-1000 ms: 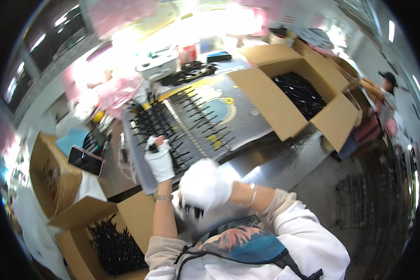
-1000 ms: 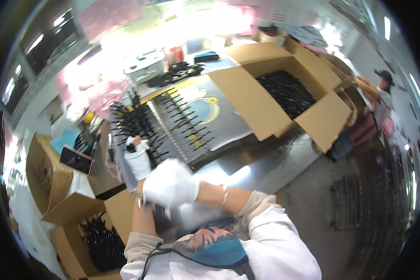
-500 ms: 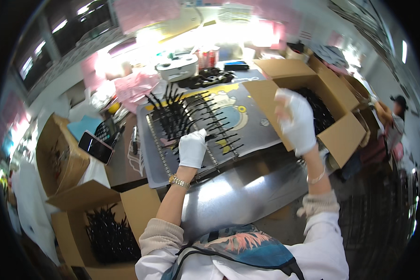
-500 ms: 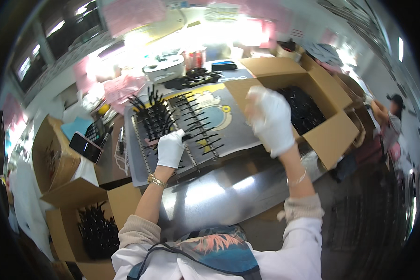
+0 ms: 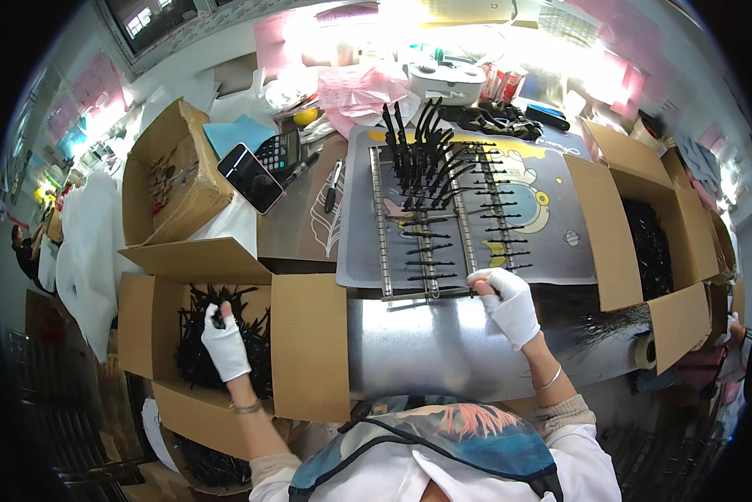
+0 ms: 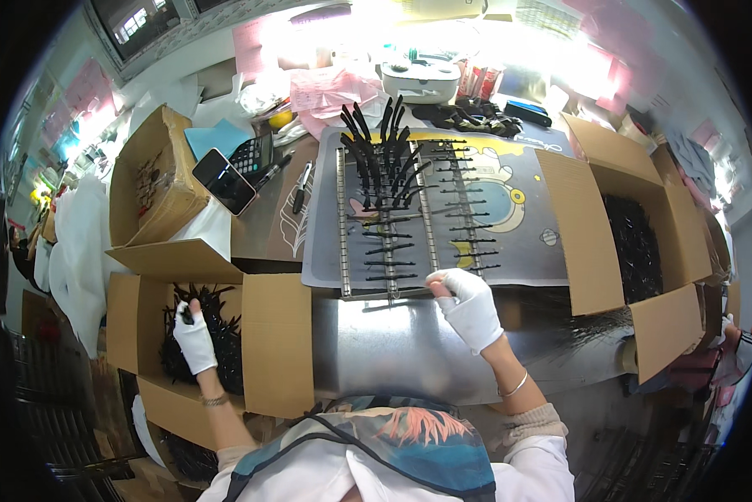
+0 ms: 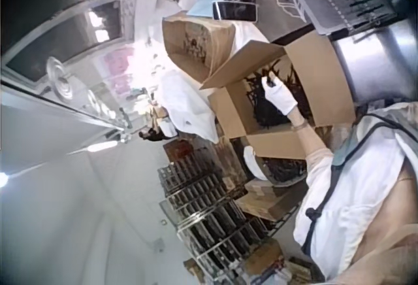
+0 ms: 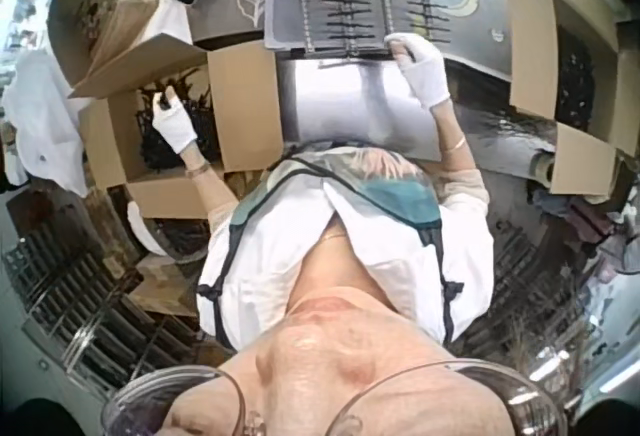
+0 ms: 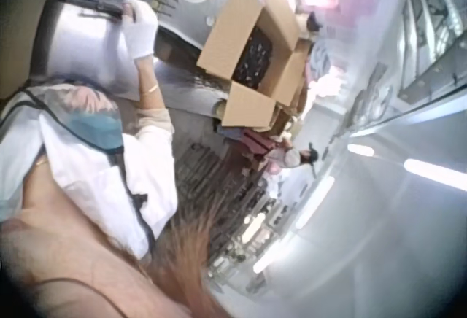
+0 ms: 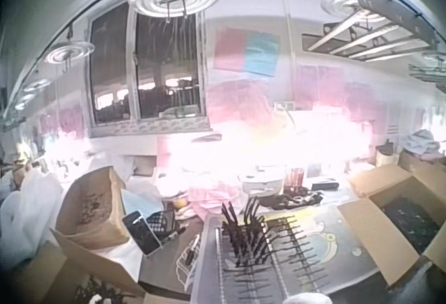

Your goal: The person repeatedly picks black hair clips from a cardboard box and inserts them into slots on a metal rack. After filling a rack, they carry it to a nearby rack and place it on a shelf, then return to the table to continue the cycle.

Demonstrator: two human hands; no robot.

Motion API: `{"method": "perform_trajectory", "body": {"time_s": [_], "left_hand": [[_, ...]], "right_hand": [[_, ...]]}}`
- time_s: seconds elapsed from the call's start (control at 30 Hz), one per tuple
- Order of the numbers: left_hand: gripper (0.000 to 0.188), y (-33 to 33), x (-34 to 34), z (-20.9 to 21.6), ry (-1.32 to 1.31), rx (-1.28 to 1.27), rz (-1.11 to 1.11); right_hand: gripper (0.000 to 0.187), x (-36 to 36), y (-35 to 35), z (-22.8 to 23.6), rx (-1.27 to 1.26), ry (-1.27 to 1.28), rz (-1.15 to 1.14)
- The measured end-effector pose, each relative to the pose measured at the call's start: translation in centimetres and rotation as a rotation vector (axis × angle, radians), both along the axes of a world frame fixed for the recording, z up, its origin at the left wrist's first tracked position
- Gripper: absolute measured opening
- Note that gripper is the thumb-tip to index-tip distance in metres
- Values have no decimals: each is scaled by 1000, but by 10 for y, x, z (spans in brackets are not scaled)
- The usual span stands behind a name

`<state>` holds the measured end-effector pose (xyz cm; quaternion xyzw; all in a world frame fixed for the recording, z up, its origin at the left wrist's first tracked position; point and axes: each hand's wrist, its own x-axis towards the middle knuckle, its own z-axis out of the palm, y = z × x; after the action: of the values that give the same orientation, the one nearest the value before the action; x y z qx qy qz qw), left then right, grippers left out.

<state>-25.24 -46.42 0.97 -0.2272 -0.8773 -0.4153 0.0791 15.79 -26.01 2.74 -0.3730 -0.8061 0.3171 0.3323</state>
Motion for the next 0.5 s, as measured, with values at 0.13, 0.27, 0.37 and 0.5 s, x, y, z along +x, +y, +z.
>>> {"method": "perform_trajectory", "body": {"time_s": [0.13,0.27,0.37,0.5], "left_hand": [[79,-15,5,29,663,-709,-194],[62,74,72,33,120,134,-759],[95,196,122,17,78,237,-916],[121,319,132,6,-63,385,-879]], "right_hand": [[46,-22,30,0,34,0,-212],[76,-89,73,-4,-62,93,-422],[83,-150,117,-13,-214,370,-559],[90,-188,172,-25,-155,736,-516]]}}
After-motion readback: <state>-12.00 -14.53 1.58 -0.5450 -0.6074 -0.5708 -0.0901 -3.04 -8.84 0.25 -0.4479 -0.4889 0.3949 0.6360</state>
